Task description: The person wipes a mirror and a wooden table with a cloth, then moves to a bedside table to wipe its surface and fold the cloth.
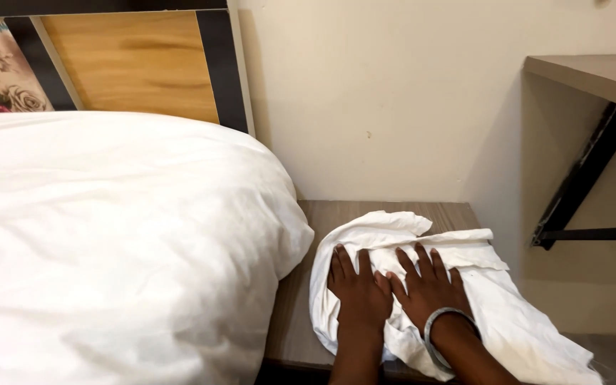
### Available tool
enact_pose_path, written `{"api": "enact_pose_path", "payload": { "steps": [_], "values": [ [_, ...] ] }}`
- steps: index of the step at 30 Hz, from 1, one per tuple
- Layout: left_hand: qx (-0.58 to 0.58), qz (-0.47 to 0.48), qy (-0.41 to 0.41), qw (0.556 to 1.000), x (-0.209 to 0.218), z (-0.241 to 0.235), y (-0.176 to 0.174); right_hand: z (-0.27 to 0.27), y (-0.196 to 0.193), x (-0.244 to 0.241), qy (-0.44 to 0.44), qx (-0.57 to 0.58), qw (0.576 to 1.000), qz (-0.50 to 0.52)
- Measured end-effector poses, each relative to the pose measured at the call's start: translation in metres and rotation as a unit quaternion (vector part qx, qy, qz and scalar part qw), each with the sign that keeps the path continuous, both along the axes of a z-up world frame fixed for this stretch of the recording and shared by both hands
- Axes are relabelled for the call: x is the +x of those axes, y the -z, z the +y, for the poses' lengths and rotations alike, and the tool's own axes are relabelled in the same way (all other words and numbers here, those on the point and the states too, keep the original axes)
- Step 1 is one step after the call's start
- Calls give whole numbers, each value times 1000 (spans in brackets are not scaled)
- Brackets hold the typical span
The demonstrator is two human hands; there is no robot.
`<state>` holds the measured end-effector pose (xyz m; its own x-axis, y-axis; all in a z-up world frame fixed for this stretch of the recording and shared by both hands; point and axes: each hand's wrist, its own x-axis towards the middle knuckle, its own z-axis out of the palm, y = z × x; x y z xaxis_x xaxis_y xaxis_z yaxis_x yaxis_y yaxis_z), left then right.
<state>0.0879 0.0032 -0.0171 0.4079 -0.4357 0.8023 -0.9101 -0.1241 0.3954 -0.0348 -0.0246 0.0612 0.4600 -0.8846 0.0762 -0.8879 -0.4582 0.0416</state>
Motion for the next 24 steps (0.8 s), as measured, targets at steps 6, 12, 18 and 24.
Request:
{"api": "enact_pose_path", "payload": {
  "steps": [6,12,18,24],
  "values": [
    [-39,20,18,999,-1,-16,0,-26,13,2,-1,-16,1000,7],
    [-51,10,4,999,20,-59,11,-67,22,24,1,-26,1000,17],
    [-65,-3,-26,998,48,-124,24,-119,27,49,6,-26,1000,1],
    [-133,-49,-38,989,79,-183,27,-162,25,74,30,-7,999,-18]
  ]
}}
